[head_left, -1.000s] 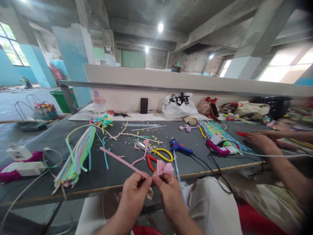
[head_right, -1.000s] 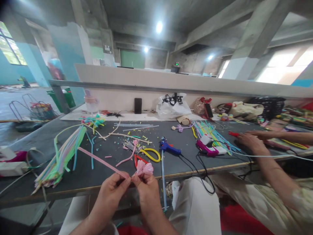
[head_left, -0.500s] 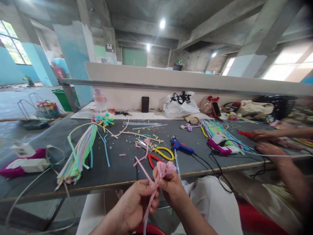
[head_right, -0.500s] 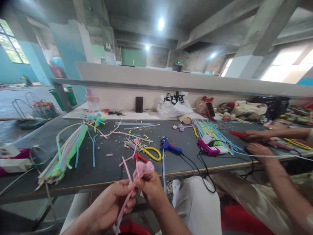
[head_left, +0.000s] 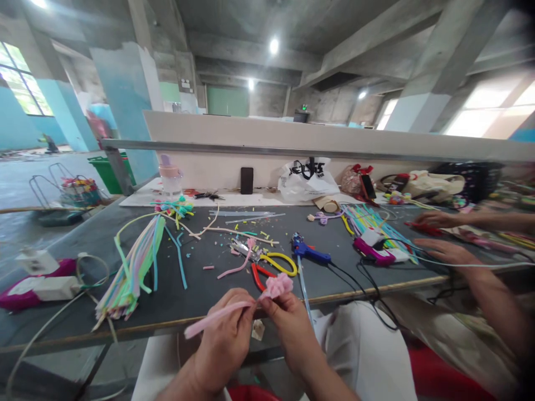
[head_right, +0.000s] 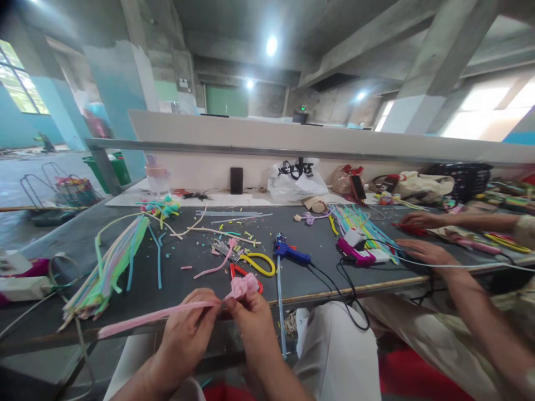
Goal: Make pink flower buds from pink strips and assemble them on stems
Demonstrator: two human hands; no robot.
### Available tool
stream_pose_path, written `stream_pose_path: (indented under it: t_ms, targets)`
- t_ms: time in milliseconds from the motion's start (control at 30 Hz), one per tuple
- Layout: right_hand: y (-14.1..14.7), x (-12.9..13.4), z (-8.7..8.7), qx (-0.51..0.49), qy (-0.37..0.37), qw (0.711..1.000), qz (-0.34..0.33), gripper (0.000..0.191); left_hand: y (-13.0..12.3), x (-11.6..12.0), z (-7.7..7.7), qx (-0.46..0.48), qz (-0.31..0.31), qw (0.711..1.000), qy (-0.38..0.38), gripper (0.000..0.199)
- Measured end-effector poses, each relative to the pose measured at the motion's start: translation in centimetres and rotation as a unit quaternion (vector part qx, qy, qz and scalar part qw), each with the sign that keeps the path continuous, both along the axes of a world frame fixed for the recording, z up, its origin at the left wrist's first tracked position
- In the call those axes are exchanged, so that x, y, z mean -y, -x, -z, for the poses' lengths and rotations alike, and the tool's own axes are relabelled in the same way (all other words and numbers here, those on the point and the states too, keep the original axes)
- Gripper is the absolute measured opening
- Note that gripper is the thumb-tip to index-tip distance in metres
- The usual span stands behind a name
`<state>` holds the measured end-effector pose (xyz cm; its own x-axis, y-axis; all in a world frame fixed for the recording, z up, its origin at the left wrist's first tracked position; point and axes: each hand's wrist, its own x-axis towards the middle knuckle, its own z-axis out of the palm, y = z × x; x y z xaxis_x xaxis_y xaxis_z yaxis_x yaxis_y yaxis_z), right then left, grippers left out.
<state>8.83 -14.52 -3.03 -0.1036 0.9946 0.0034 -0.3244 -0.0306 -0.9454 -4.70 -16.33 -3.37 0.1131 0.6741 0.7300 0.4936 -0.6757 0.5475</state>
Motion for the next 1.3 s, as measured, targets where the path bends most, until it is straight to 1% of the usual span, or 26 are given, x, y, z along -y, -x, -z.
stream_pose_path:
  t_ms: [67,133,167,200,233,267,300,333,367,433,533,667,733,767,800,833,867,933,967,1000,1033,1067,1167,1200,1233,1300]
  targets:
    - [-0.1,0.1,-0.3,0.025,-0.006,1.000,0.013,0.027,0.1,0.1,-0.2,-0.023,0.023,0.999,-0.018,0.018]
    - [-0.2,0.1,-0.4,0.044,-0.011,0.999,0.022,0.027,0.0,0.1,-0.4,0.003,0.039,0.999,0.003,0.017]
    - [-0.3,0.1,-0.5,0.046,-0.014,0.999,0.021,0.026,-0.2,0.2,-0.5,0.035,0.040,0.998,0.035,0.014]
    - [-0.4,0.1,-0.5,0.043,-0.017,0.999,0.016,0.025,-0.4,0.2,-0.6,0.078,0.039,0.993,0.084,0.011]
    - [-0.4,0.1,-0.5,0.032,-0.021,0.999,0.007,0.024,-0.6,0.2,-0.7,0.128,0.040,0.980,0.147,0.009]
    - [-0.5,0.1,-0.4,0.015,-0.021,1.000,-0.002,0.023,-0.8,0.3,-0.8,0.182,0.050,0.958,0.217,0.009]
    - [-0.5,0.0,-0.3,-0.004,-0.020,1.000,-0.012,0.022,-1.0,0.3,-1.0,0.237,0.066,0.926,0.286,0.010]
    - [-0.6,0.0,-0.2,-0.023,-0.018,0.999,-0.020,0.022,-1.2,0.4,-1.1,0.289,0.091,0.888,0.347,0.012]
    - [-0.6,-0.1,-0.1,-0.041,-0.016,0.999,-0.028,0.021,-1.4,0.4,-1.3,0.337,0.118,0.847,0.393,0.014]
    - [-0.6,-0.3,0.2,-0.068,-0.023,0.996,-0.043,0.020,-1.5,0.5,-1.4,0.409,0.162,0.772,0.459,0.017]
    - [-0.7,-0.6,0.5,-0.097,-0.036,0.991,-0.080,0.021,-1.3,0.6,-1.3,0.458,0.215,0.680,0.531,0.017]
    - [-0.8,-0.7,0.4,-0.119,-0.044,0.980,-0.153,0.023,-0.9,0.6,-0.9,0.490,0.296,0.566,0.593,0.013]
    - [-0.9,-0.7,0.2,-0.115,-0.053,0.976,-0.180,0.025,-1.0,0.7,-0.8,0.498,0.322,0.519,0.616,0.015]
    - [-1.0,-0.7,0.2,-0.109,-0.054,0.975,-0.187,0.026,-1.0,0.8,-0.8,0.500,0.330,0.505,0.621,0.017]
    - [-1.0,-0.8,0.2,-0.103,-0.051,0.975,-0.192,0.026,-1.1,0.9,-0.9,0.503,0.331,0.505,0.619,0.018]
    - [-1.0,-0.8,0.2,-0.099,-0.047,0.976,-0.189,0.026,-1.2,0.9,-1.0,0.507,0.320,0.520,0.609,0.019]
    - [-0.9,-0.8,0.3,-0.099,-0.040,0.978,-0.178,0.024,-1.3,1.0,-1.0,0.510,0.297,0.550,0.591,0.019]
    - [-0.7,-0.8,0.5,-0.109,-0.033,0.983,-0.142,0.020,-1.5,1.0,-1.2,0.511,0.228,0.632,0.537,0.020]
    - [-0.5,-0.7,0.6,-0.117,-0.033,0.985,-0.122,0.018,-1.7,0.9,-1.2,0.506,0.198,0.668,0.508,0.021]
    - [-0.3,-0.5,0.6,-0.123,-0.035,0.986,-0.108,0.018,-1.9,0.9,-1.2,0.501,0.178,0.696,0.483,0.023]
    - [-0.2,-0.4,0.6,-0.128,-0.037,0.986,-0.097,0.017,-2.0,0.8,-1.2,0.494,0.170,0.713,0.468,0.025]
    - [0.0,-0.2,0.5,-0.130,-0.037,0.987,-0.089,0.018,-2.2,0.7,-1.2,0.489,0.170,0.722,0.459,0.027]
    - [-0.1,0.0,-0.2,-0.101,-0.030,0.992,-0.069,0.019,-2.4,0.5,-1.1,0.455,0.184,0.730,0.476,0.031]
    - [-0.2,0.1,-0.6,-0.074,-0.028,0.995,-0.060,0.020,-2.2,0.4,-1.1,0.427,0.186,0.739,0.486,0.032]
    - [-0.5,0.1,-1.0,-0.039,-0.027,0.998,-0.048,0.021,-1.8,0.4,-1.2,0.387,0.185,0.757,0.493,0.033]
    - [-1.1,0.1,-1.7,0.041,-0.025,0.999,-0.012,0.023,-0.7,0.2,-1.5,0.263,0.181,0.810,0.493,0.030]
